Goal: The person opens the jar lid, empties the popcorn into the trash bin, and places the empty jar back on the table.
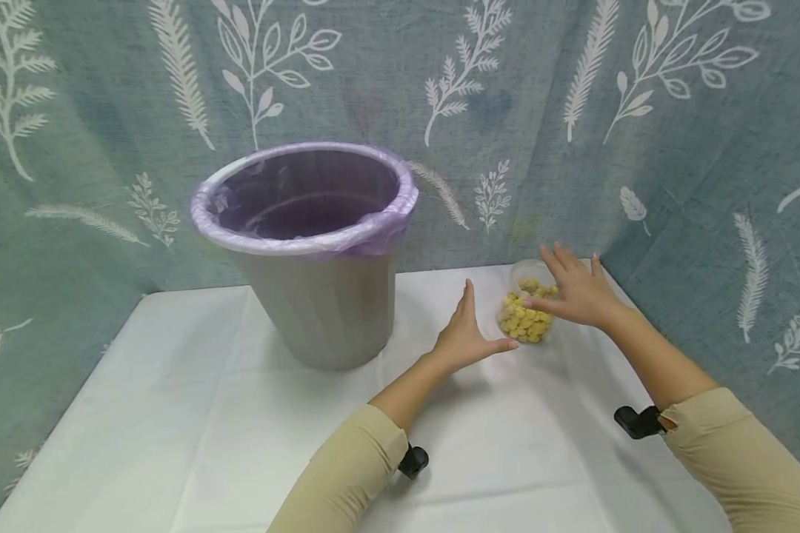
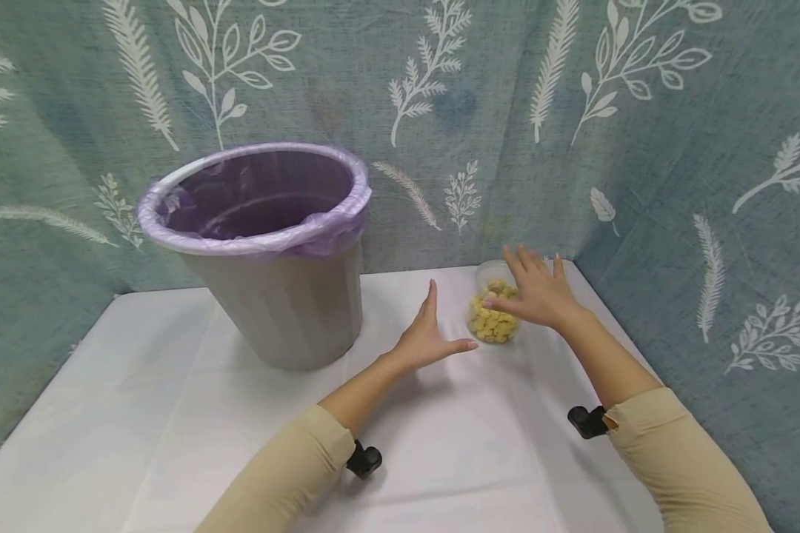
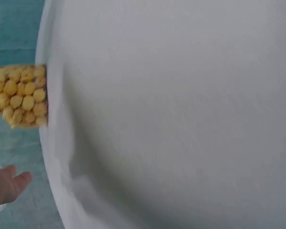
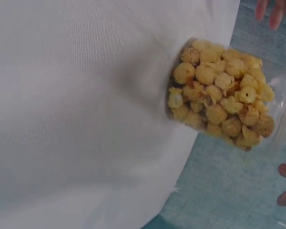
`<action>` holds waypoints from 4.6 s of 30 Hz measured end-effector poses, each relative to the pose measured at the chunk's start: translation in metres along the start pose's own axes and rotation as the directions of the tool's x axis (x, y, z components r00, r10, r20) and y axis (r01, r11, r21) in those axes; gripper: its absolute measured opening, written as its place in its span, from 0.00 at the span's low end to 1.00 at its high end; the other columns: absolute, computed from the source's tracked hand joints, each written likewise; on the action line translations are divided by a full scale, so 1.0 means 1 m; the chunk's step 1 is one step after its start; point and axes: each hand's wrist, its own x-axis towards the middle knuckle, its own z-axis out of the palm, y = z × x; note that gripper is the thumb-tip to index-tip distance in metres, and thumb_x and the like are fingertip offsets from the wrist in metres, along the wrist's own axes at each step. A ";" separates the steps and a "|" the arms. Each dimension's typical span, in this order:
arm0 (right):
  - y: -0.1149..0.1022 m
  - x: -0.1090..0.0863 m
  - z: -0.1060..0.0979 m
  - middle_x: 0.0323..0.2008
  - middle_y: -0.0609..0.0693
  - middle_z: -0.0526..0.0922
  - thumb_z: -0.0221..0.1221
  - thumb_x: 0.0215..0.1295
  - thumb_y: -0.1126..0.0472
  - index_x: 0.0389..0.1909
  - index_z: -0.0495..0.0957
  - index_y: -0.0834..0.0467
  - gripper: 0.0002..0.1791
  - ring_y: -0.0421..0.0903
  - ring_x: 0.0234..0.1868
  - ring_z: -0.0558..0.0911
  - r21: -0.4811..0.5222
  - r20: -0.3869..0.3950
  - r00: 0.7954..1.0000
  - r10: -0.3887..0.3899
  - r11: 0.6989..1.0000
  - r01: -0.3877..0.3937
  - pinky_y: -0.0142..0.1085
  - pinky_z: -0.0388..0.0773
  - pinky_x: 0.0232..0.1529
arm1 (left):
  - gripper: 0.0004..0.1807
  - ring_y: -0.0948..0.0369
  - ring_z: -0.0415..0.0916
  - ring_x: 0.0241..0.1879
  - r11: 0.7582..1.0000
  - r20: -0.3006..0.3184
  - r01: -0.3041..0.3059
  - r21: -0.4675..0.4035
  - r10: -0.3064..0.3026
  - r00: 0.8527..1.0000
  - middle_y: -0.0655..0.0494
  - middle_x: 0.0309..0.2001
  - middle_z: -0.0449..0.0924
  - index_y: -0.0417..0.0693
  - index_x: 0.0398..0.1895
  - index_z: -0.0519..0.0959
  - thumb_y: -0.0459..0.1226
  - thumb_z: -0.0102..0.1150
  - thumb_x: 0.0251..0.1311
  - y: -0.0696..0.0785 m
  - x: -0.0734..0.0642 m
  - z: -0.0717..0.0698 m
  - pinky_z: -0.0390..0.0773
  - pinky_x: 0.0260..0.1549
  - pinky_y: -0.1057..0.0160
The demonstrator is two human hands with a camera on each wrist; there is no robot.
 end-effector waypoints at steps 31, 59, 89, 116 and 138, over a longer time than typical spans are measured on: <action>-0.017 0.023 0.021 0.64 0.75 0.55 0.67 0.49 0.40 0.70 0.54 0.67 0.55 0.75 0.58 0.56 0.173 -0.007 0.995 0.101 0.980 -0.098 0.68 0.61 0.52 | 0.60 0.53 0.46 0.72 0.900 -0.018 0.067 -0.431 -0.083 0.996 0.48 0.74 0.44 0.50 0.76 0.38 0.44 0.72 0.48 0.009 0.047 0.059 0.54 0.69 0.54; -0.075 -0.009 0.021 0.66 0.69 0.56 0.67 0.47 0.36 0.72 0.50 0.64 0.60 0.67 0.62 0.54 0.355 -0.094 0.995 0.040 0.935 -0.004 0.63 0.63 0.55 | 0.61 0.58 0.61 0.61 0.977 -0.171 -0.193 -0.092 0.176 0.969 0.55 0.65 0.58 0.56 0.72 0.47 0.53 0.76 0.36 -0.017 0.006 0.005 0.69 0.58 0.52; -0.121 -0.041 0.002 0.54 0.61 0.70 0.72 0.38 0.41 0.59 0.73 0.63 0.47 0.58 0.50 0.66 0.216 -0.491 0.824 -0.282 0.877 0.429 0.52 0.71 0.44 | 0.64 0.52 0.70 0.57 0.915 -0.266 -0.402 -0.038 0.379 0.886 0.45 0.62 0.64 0.44 0.70 0.46 0.43 0.80 0.31 -0.005 -0.053 -0.029 0.75 0.52 0.54; -0.117 -0.056 -0.002 0.64 0.58 0.60 0.73 0.43 0.46 0.72 0.53 0.55 0.57 0.57 0.64 0.59 0.374 -0.270 0.922 -0.277 0.852 0.366 0.61 0.65 0.56 | 0.67 0.56 0.67 0.57 0.861 -0.094 -0.487 0.148 0.502 0.859 0.50 0.60 0.67 0.46 0.70 0.54 0.52 0.82 0.23 -0.003 -0.064 -0.068 0.71 0.55 0.52; -0.104 -0.061 0.023 0.64 0.56 0.59 0.76 0.37 0.59 0.72 0.51 0.53 0.60 0.52 0.57 0.63 0.679 -0.208 0.922 -0.327 0.631 0.377 0.43 0.68 0.50 | 0.59 0.56 0.70 0.56 0.822 0.089 -0.565 0.070 0.559 0.824 0.50 0.58 0.71 0.46 0.69 0.58 0.47 0.81 0.29 -0.010 -0.072 -0.087 0.73 0.53 0.55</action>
